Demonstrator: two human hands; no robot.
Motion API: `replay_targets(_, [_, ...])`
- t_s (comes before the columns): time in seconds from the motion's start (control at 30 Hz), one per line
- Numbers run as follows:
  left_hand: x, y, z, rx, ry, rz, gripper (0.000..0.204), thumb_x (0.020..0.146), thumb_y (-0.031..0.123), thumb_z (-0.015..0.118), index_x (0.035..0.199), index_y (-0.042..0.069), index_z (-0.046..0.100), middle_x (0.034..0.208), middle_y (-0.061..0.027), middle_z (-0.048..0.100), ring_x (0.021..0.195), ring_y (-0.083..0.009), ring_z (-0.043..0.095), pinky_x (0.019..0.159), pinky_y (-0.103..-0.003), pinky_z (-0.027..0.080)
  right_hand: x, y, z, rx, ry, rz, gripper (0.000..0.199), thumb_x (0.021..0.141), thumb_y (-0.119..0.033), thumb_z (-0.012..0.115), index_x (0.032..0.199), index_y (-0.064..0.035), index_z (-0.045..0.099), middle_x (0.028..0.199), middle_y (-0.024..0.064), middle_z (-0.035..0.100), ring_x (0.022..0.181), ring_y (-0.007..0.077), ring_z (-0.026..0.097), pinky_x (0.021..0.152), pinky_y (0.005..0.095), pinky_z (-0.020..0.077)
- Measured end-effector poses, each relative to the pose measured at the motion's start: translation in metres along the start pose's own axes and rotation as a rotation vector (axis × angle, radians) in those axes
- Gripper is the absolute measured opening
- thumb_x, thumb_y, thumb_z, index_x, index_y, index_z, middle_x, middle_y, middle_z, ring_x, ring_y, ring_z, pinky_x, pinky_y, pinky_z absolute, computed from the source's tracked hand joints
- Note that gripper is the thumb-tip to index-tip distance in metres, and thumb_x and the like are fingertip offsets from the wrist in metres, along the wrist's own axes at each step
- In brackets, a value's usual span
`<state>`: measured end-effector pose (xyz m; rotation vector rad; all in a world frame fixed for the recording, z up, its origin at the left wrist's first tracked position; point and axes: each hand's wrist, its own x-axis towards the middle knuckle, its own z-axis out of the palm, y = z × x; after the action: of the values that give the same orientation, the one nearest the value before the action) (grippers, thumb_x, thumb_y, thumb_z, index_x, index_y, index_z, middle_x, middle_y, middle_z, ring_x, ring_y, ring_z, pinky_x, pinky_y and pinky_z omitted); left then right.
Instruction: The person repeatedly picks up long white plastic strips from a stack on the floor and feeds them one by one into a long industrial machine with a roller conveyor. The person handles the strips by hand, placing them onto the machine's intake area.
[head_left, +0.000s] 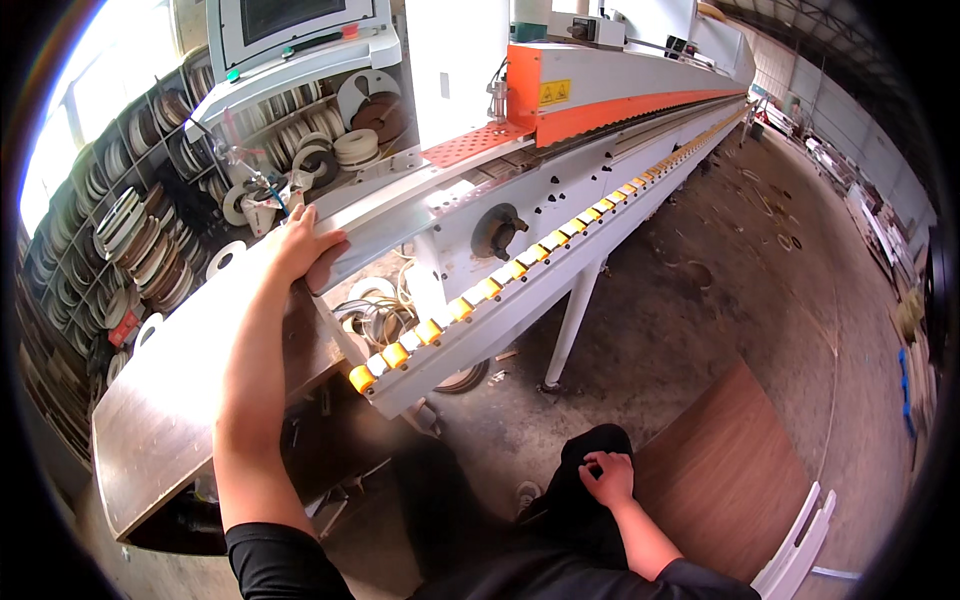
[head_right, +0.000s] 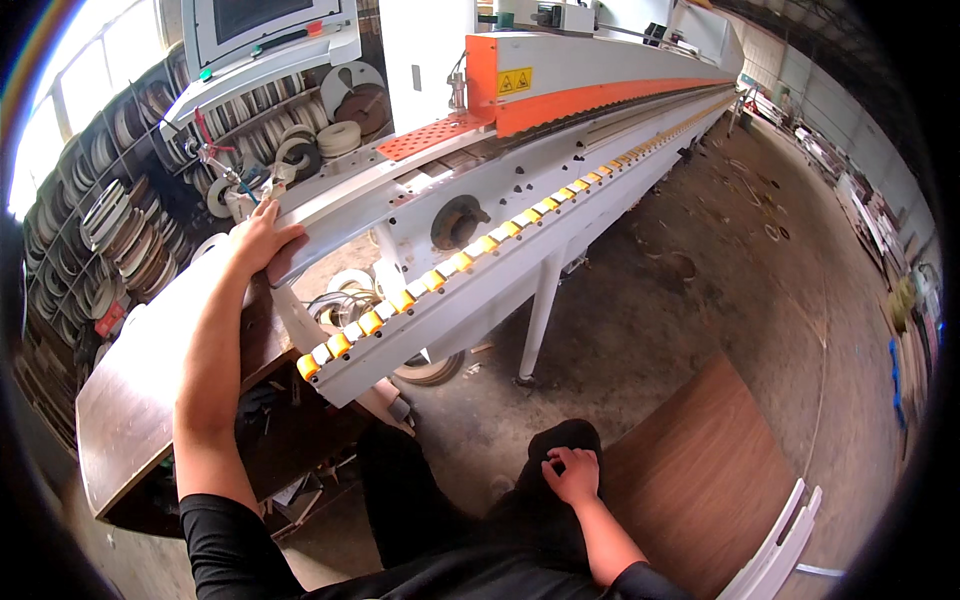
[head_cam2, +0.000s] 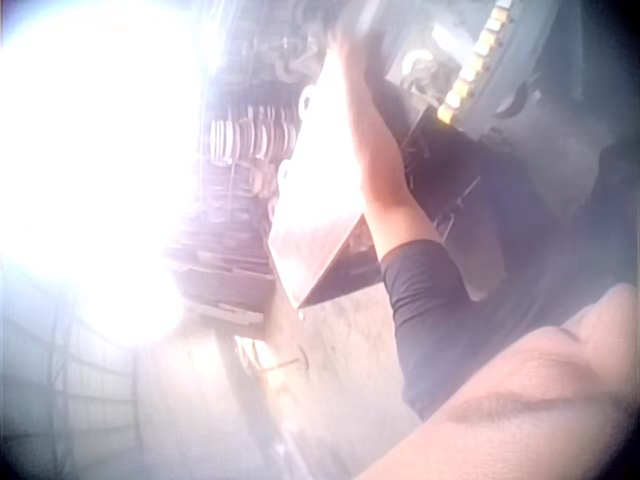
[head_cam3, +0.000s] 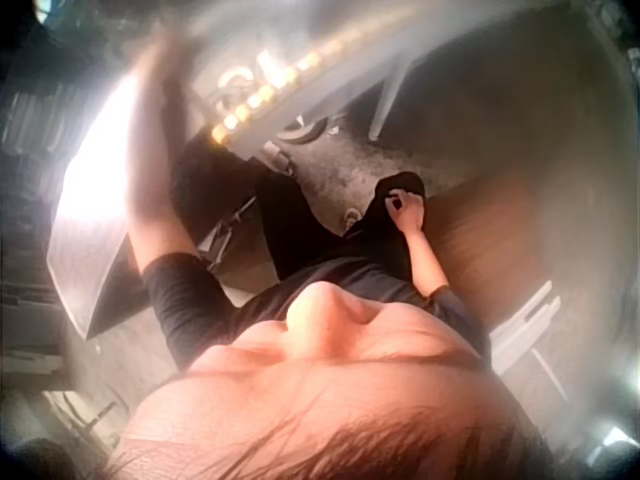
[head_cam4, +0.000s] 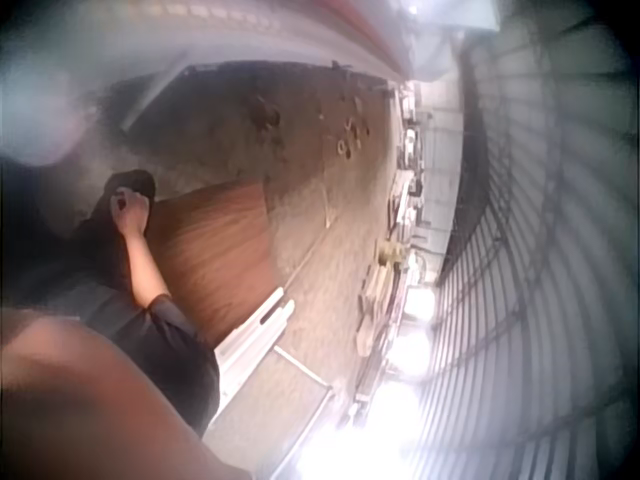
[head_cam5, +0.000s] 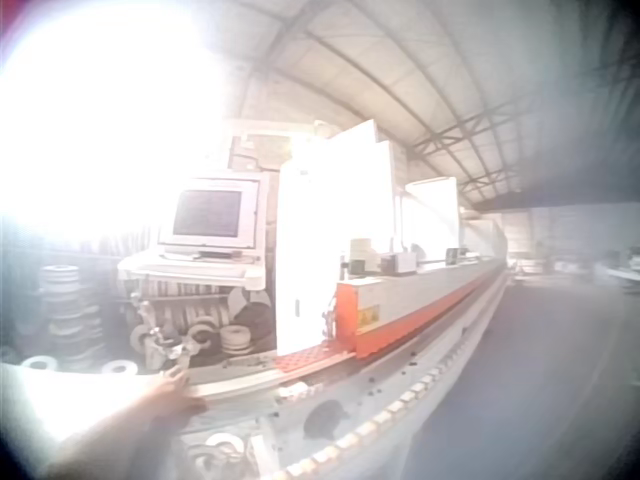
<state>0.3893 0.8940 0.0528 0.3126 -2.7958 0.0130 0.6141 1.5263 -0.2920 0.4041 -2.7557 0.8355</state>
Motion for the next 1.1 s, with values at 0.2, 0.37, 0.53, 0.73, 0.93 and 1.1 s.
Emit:
replay_targets(0.2, [0.0, -0.004, 0.002, -0.003, -0.021, -0.006, 0.091, 0.104, 0.074, 0.064, 0.161, 0.004, 0.056, 0.168, -0.0205, 0.056, 0.136, -0.0457, 0.069, 0.112, -0.055, 0.057, -0.002, 0.002, 0.002, -0.018, -0.048, 0.021, 0.022, 0.091, -0.029, 0.086, 0.108, -0.0168, 0.078, 0.088, -0.0031, 0.081, 0.091, 0.0255, 0.075, 0.094, 0.044, 0.0537])
replay_targets(0.37, [0.007, -0.011, 0.008, 0.053, -0.016, -0.007, 0.086, 0.106, 0.07, 0.063, 0.161, 0.005, 0.056, 0.165, -0.0181, 0.058, 0.133, -0.0457, 0.071, 0.109, -0.056, 0.058, -0.001, -0.001, 0.004, 0.008, -0.011, -0.01, 0.022, 0.09, -0.027, 0.087, 0.107, -0.0169, 0.078, 0.088, -0.0018, 0.079, 0.088, 0.0255, 0.074, 0.092, 0.0443, 0.054])
replay_targets(0.53, [0.007, 0.033, -0.008, -0.057, -0.16, -0.09, 0.081, 0.108, 0.059, 0.06, 0.17, 0.009, 0.049, 0.179, -0.0206, 0.045, 0.162, -0.0415, 0.047, 0.131, -0.048, 0.04, -0.018, 0.01, -0.008, 0.024, -0.067, 0.075, 0.023, 0.094, -0.032, 0.085, 0.112, -0.0187, 0.08, 0.091, -0.0006, 0.08, 0.096, 0.0266, 0.076, 0.099, 0.0441, 0.0534])
replay_targets(0.73, [0.048, -0.076, 0.06, -0.027, -0.135, 0.066, 0.078, 0.118, 0.055, 0.049, 0.173, 0.0, 0.043, 0.181, -0.0226, 0.04, 0.169, -0.0374, 0.035, 0.138, -0.044, 0.028, -0.038, 0.017, -0.022, 0.15, 0.031, 0.141, 0.024, 0.098, -0.031, 0.081, 0.117, -0.0151, 0.08, 0.112, 0.0079, 0.079, 0.114, 0.034, 0.074, 0.101, 0.049, 0.0605])
replay_targets(0.93, [0.128, -0.152, 0.082, 0.023, 0.049, 0.271, 0.064, 0.121, 0.039, 0.045, 0.167, -0.005, 0.046, 0.17, -0.0283, 0.051, 0.158, -0.0457, 0.047, 0.131, -0.049, 0.038, -0.164, 0.077, -0.101, -0.18, 0.324, 0.541, 0.028, 0.093, -0.03, 0.081, 0.117, -0.0146, 0.083, 0.126, 0.0071, 0.082, 0.119, 0.0351, 0.074, 0.102, 0.0496, 0.0618])
replay_targets(1.1, [0.088, -0.103, 0.08, 0.022, -0.024, 0.182, 0.062, 0.121, 0.038, 0.045, 0.165, -0.006, 0.048, 0.167, -0.0288, 0.053, 0.155, -0.0461, 0.049, 0.129, -0.049, 0.039, -0.38, 0.106, -0.179, -0.562, 0.419, 1.274, 0.055, 0.091, -0.04, 0.081, 0.134, -0.008, 0.075, 0.137, 0.0191, 0.075, 0.13, 0.0415, 0.069, 0.111, 0.0538, 0.0553])
